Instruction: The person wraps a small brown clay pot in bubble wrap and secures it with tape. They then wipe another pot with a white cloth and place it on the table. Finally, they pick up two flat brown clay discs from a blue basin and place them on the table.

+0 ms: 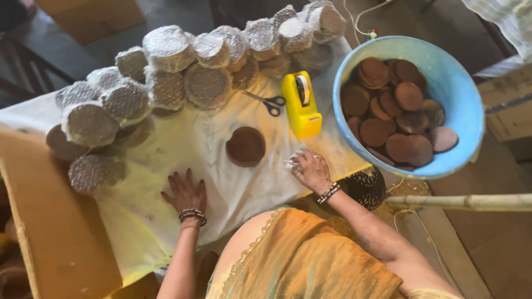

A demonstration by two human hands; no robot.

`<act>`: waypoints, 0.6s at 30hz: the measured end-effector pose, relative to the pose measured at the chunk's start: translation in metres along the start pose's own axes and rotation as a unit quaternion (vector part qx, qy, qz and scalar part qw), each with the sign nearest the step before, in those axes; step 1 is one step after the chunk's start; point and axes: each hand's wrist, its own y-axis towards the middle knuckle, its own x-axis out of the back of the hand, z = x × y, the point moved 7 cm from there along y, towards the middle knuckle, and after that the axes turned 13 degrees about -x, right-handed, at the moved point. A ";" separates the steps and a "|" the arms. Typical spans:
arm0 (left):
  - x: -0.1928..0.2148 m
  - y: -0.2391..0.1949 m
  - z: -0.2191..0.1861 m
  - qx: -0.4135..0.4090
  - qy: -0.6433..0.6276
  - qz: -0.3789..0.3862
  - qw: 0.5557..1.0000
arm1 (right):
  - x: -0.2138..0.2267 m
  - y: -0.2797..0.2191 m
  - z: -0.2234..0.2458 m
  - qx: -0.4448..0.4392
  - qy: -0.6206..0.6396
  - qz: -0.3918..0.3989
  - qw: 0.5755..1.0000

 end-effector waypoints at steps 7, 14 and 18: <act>0.003 0.016 -0.002 -0.041 -0.013 -0.040 0.998 | -0.006 0.020 0.054 0.068 -0.021 -0.011 0.997; 0.015 0.013 -0.011 -0.071 -0.021 -0.084 0.994 | -0.065 0.029 0.103 0.157 -0.112 0.050 0.980; 0.019 0.015 -0.011 -0.061 -0.025 -0.066 0.996 | -0.099 0.044 0.104 0.085 -0.152 0.139 0.975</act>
